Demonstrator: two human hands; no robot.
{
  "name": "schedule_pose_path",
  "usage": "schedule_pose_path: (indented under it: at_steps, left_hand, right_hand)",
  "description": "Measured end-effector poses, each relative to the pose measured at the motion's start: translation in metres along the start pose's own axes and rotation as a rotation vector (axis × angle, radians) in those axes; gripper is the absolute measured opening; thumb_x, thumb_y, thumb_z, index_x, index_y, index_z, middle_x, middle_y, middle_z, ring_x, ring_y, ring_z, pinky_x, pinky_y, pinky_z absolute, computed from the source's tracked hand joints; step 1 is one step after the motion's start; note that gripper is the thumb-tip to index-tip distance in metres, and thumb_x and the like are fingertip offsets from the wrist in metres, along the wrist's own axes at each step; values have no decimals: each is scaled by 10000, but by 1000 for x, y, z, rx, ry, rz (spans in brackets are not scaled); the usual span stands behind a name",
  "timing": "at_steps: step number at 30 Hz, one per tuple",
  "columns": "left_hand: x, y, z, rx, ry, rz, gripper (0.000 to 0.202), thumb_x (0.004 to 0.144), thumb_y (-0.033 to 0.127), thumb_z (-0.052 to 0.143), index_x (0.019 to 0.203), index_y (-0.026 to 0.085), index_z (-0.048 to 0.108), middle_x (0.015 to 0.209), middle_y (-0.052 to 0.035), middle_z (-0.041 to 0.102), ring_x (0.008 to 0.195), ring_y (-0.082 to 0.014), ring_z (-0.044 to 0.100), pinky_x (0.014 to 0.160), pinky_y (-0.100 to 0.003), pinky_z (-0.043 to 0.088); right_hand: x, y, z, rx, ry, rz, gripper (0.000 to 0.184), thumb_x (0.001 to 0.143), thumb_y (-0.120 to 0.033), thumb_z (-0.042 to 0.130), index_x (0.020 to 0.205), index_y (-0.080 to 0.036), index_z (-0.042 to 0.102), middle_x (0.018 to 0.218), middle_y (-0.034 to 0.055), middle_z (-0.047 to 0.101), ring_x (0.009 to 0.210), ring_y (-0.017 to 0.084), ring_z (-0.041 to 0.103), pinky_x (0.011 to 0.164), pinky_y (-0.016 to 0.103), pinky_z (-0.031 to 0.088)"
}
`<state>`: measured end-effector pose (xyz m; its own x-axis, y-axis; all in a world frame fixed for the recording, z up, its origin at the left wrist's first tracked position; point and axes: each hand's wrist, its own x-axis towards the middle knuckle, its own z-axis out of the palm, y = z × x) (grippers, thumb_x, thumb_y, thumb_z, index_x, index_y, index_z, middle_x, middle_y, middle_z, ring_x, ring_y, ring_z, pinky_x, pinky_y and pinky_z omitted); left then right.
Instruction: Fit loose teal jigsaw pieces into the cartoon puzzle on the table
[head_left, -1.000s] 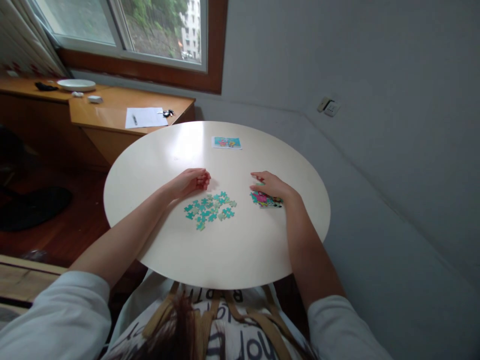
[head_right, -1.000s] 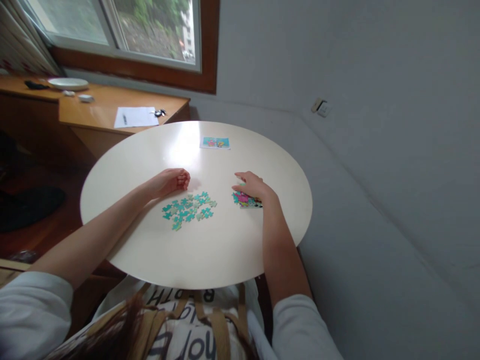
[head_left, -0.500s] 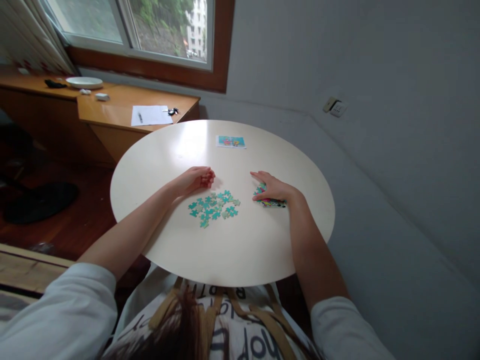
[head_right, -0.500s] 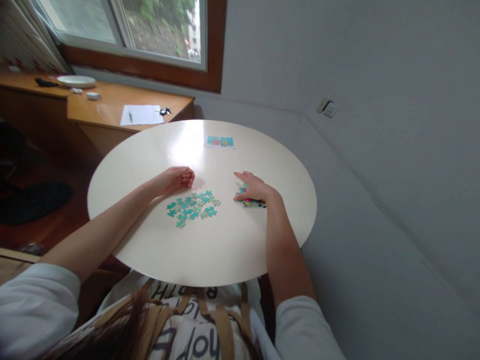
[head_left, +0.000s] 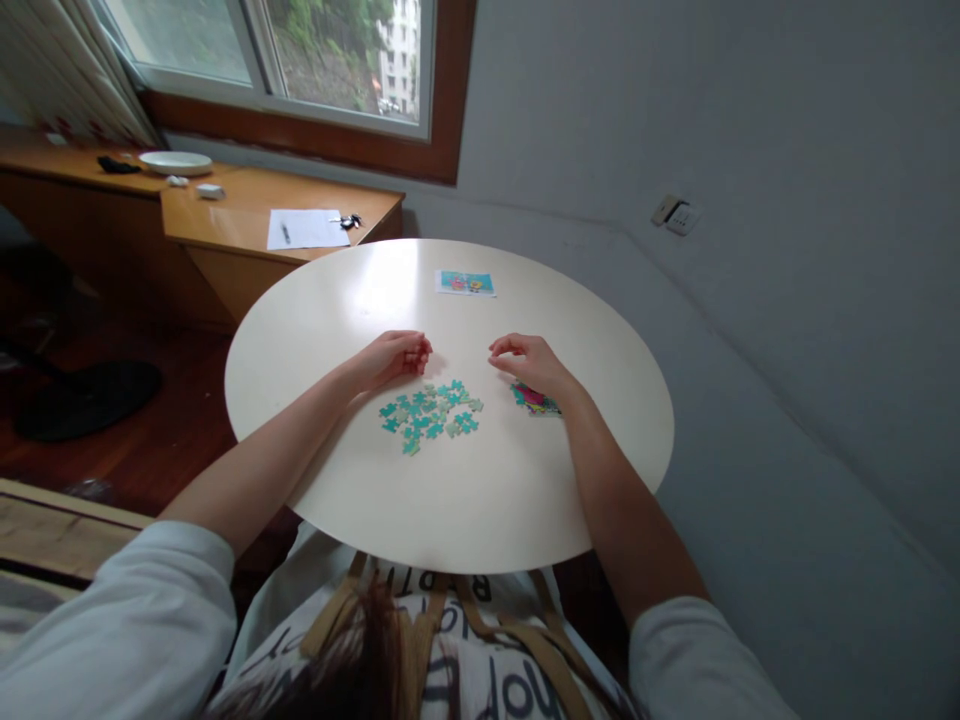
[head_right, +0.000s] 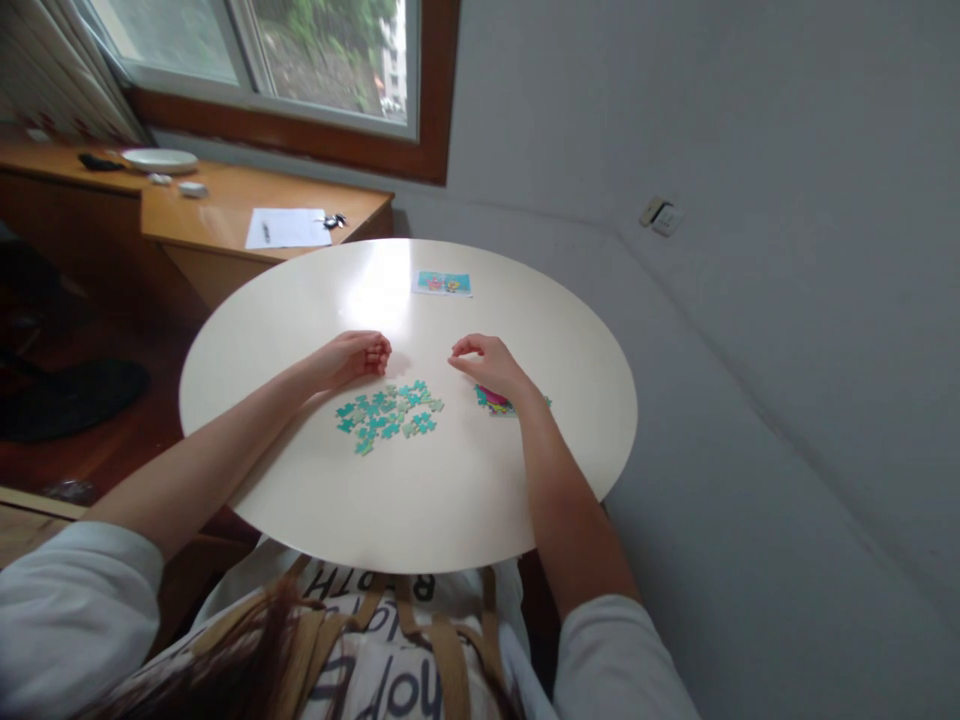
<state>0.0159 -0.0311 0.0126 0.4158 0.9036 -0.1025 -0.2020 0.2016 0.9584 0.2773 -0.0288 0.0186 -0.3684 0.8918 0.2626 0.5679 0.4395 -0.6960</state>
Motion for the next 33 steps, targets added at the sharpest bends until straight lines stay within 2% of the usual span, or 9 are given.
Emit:
schedule_pose_path:
  at_steps: [2,5,9,14,21,33]
  left_hand:
    - [2,-1,-2,10,60,36,213,755,295,679,677,117,592,602,-17,559,531,-88,524,555,-244,454]
    - [5,-2,-5,7,165,88,217,760,274,667,637,125,567,560,0,526,494,-73,493,521,-220,432]
    - [6,-2,-7,5,232,96,209,771,253,643,629,124,560,543,5,513,474,-72,476,500,-210,415]
    - [5,0,-5,2,233,89,192,768,224,624,617,119,567,541,2,506,483,-73,471,499,-210,395]
    - [5,0,-6,15,192,89,191,741,244,649,618,117,578,556,-7,514,502,-82,467,516,-223,391]
    - [4,0,-5,30,196,80,165,710,237,653,626,116,578,565,-2,520,510,-81,465,533,-229,384]
  right_hand:
    - [-2,-15,15,11,-8,-31,173,738,-340,617,782,-178,659,858,34,675,861,179,607,865,351,443]
    - [-6,-32,37,35,-37,-104,141,767,-301,589,793,-184,663,840,22,660,822,155,589,813,306,443]
    - [-9,-34,51,16,-161,-201,101,766,-229,596,776,-177,682,853,33,641,793,138,578,806,286,443]
    - [-9,-29,48,17,-248,-211,84,746,-246,659,790,-191,705,877,35,617,838,144,583,810,281,455]
    - [-9,-31,45,-17,-328,-172,199,690,-280,743,876,-213,728,954,37,607,884,149,579,825,284,449]
    - [-9,-38,42,-104,-394,-232,167,724,-206,714,887,-184,688,995,48,601,921,164,546,875,320,388]
